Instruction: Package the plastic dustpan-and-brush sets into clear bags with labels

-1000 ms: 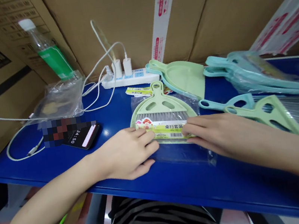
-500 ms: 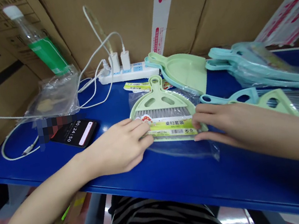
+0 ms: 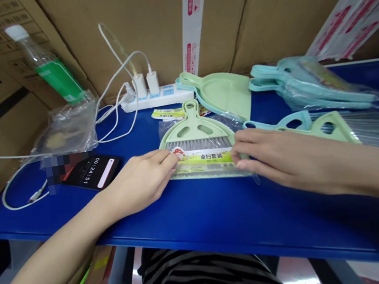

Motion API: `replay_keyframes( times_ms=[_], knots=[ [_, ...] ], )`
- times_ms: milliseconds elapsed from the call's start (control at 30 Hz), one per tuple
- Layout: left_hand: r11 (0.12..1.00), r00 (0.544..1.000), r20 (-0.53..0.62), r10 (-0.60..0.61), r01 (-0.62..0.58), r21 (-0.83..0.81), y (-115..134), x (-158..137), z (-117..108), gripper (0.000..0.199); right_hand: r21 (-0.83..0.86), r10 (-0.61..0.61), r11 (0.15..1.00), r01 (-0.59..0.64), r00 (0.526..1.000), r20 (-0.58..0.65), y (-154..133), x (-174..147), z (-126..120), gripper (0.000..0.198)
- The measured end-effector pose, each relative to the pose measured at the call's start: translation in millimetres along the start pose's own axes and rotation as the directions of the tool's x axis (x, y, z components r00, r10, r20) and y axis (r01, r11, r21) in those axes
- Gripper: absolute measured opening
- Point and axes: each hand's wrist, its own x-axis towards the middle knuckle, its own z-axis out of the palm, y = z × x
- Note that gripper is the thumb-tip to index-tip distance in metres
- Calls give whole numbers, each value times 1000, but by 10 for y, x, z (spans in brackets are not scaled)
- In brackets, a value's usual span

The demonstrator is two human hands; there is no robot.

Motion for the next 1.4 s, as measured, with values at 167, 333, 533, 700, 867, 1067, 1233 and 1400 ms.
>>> replay_keyframes(
  times_ms=[167, 333, 533, 700, 867, 1067, 1233, 1400],
  knots=[
    [999, 999, -25, -39, 38, -17, 19, 19, 14, 25, -128, -7, 992, 0, 999, -54, -67, -3, 34, 40],
    [998, 997, -63, -45, 42, -56, 9, 29, 28, 26, -203, -14, 979, -6, 995, -97, -69, 19, 120, 28],
    [997, 996, -45, -80, 79, -16, 16, 46, 32, 26, -98, 54, 993, -63, 995, -84, -63, 30, 93, 26],
    [996, 996, -42, -80, 78, -41, 29, 47, 19, 28, -20, 105, 994, -107, 992, -72, -95, 30, 72, 24],
    [989, 997, -56, -57, 49, -139, 45, 11, -12, 26, 27, 131, 991, -130, 991, -29, -138, 10, 23, 21],
    [987, 997, -57, -53, 43, -154, 67, -4, 20, 26, 7, 189, 982, -189, 982, 22, -201, 30, 6, 18],
    [991, 996, -67, -58, 49, -124, 69, 7, 46, 26, -30, 264, 964, -263, 964, 26, -208, 61, 36, 19],
    [997, 996, -72, -51, 46, -61, 74, 24, 56, 25, 4, 241, 970, -241, 970, 4, -181, 66, 60, 15]
  ],
)
